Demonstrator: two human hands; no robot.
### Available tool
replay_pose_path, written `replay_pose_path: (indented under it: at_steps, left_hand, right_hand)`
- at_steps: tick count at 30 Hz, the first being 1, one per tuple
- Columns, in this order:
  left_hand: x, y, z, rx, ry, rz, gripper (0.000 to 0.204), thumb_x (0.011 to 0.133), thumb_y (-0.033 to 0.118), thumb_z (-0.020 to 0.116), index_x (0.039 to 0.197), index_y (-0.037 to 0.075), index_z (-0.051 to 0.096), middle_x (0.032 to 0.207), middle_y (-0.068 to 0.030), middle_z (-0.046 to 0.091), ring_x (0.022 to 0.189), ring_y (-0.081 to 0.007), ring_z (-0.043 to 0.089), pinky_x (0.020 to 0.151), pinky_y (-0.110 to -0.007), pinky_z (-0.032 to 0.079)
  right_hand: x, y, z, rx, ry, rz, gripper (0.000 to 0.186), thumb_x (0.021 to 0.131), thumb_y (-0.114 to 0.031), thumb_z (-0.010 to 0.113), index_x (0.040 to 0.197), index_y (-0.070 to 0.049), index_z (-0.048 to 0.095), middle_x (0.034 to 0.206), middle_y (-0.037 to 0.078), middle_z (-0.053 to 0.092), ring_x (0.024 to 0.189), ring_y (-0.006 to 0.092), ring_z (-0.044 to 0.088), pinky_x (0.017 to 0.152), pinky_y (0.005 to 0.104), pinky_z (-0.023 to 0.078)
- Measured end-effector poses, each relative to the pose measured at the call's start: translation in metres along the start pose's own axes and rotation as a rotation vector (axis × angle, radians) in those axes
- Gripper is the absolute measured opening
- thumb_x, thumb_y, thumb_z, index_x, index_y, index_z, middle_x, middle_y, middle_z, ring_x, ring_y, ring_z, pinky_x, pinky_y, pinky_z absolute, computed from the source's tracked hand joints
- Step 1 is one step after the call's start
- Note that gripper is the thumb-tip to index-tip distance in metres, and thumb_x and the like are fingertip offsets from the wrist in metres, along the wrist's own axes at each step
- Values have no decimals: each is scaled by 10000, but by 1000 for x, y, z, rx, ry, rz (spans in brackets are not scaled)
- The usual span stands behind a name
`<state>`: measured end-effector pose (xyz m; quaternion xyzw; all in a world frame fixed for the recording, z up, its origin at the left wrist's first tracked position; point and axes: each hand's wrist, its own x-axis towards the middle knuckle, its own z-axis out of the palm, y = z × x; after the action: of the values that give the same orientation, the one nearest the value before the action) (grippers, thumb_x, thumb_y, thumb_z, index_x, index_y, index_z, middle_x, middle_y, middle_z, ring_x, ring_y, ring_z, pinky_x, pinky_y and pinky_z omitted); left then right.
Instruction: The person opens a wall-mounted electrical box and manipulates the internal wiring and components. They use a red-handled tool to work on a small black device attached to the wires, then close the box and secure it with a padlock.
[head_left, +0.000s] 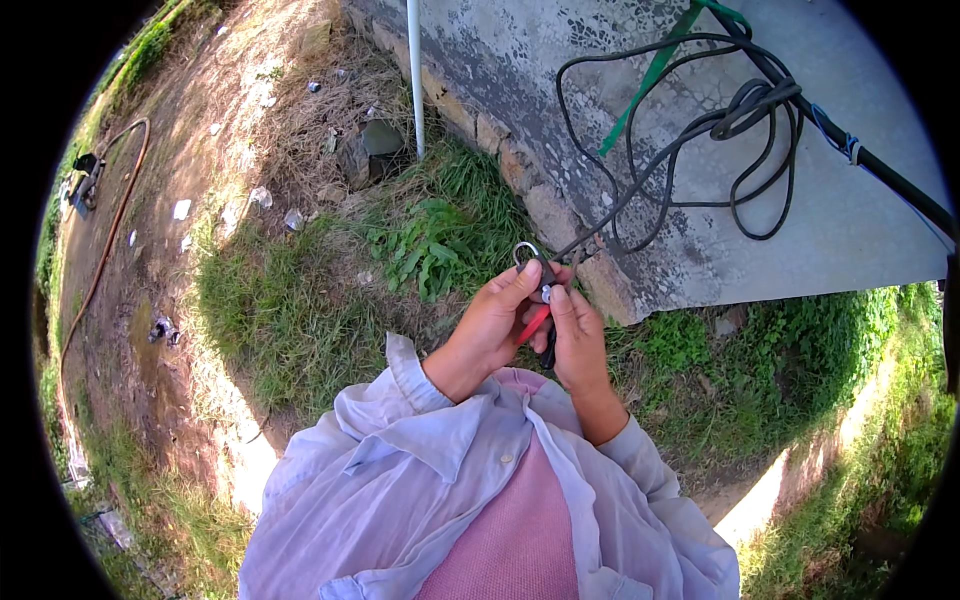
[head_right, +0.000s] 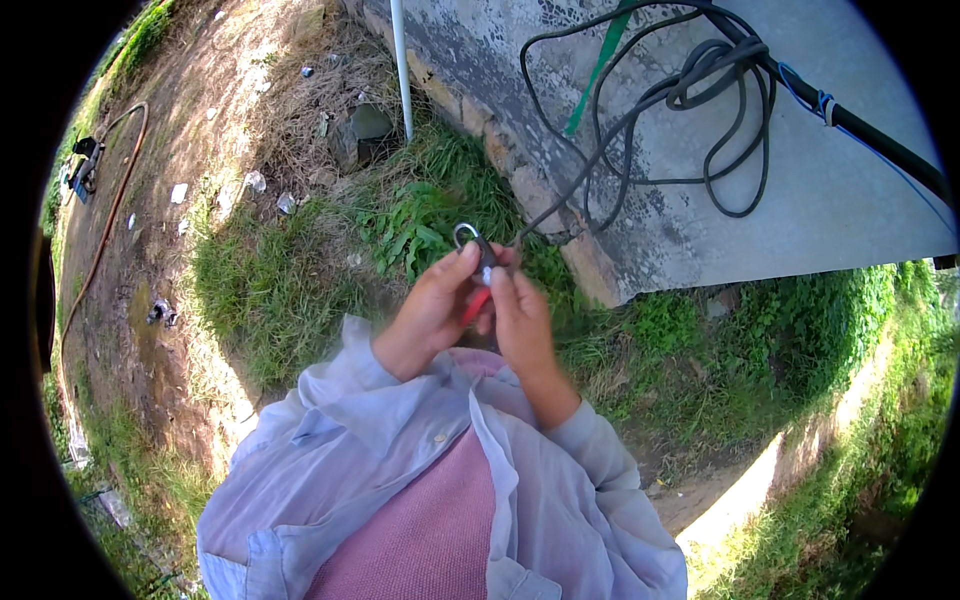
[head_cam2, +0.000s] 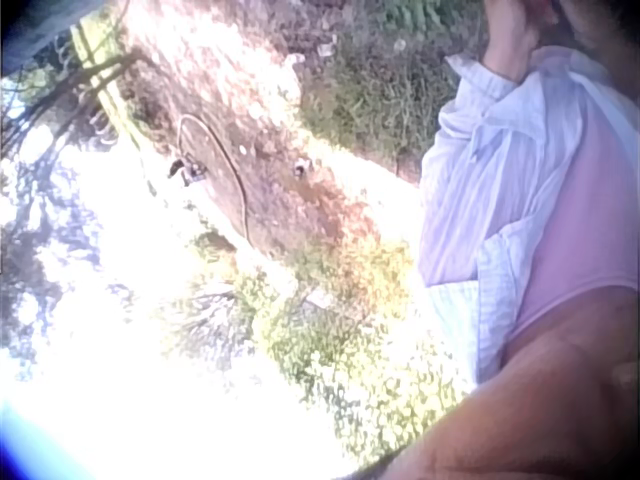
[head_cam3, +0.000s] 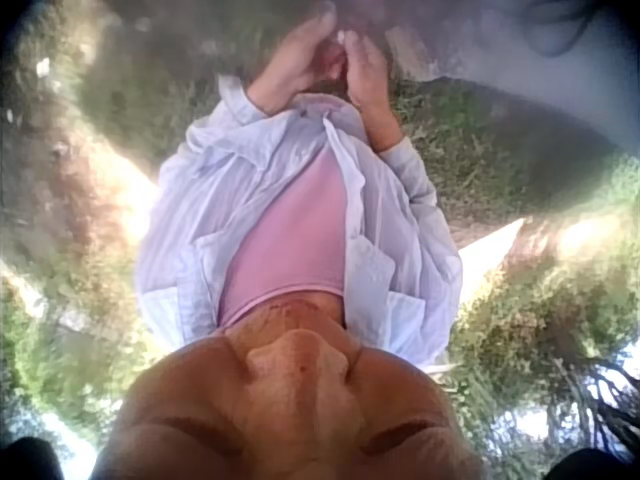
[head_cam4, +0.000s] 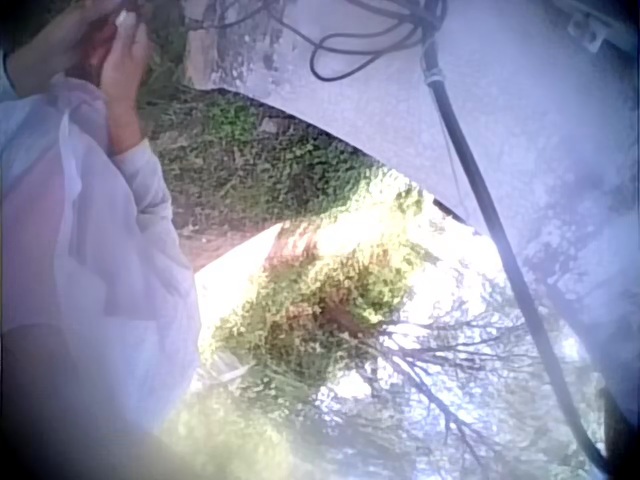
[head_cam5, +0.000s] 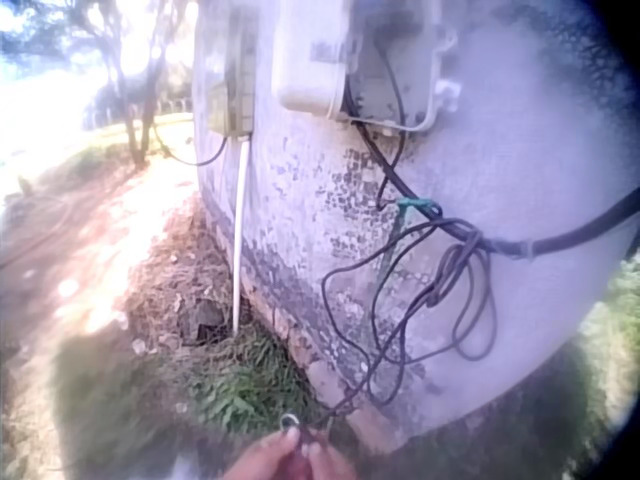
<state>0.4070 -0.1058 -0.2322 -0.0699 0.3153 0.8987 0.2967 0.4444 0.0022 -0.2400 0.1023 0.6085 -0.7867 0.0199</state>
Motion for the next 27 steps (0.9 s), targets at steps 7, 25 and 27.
replay_pose_path:
  at_steps: [7, 25, 27]
  left_hand:
    - [1, -6, 3, 5, 68, 51, 332, 888, 356, 512, 1008, 51, 566, 856, -28, 598, 681, -99, 555, 505, -234, 445]
    - [-6, -1, -10, 65, -116, -32, 374, 890, 365, 494, 1043, 25, 531, 812, -83, 591, 490, -144, 549, 412, -237, 448]
    - [-7, -1, -9, 60, -108, -27, 380, 891, 367, 492, 1048, 22, 526, 802, -87, 590, 468, -150, 544, 409, -231, 448]
  right_hand:
    - [-1, 12, -3, -326, 30, -192, 200, 928, -161, 441, 986, -3, 549, 674, 0, 544, 460, 31, 440, 412, 176, 353]
    - [-3, 6, 4, 178, 41, 109, 223, 930, -227, 436, 933, -51, 573, 609, -21, 512, 435, 40, 404, 397, 177, 307]
    - [-3, 5, 4, 230, 20, 125, 225, 930, -227, 435, 927, -49, 573, 613, -18, 515, 432, 40, 404, 398, 175, 311]
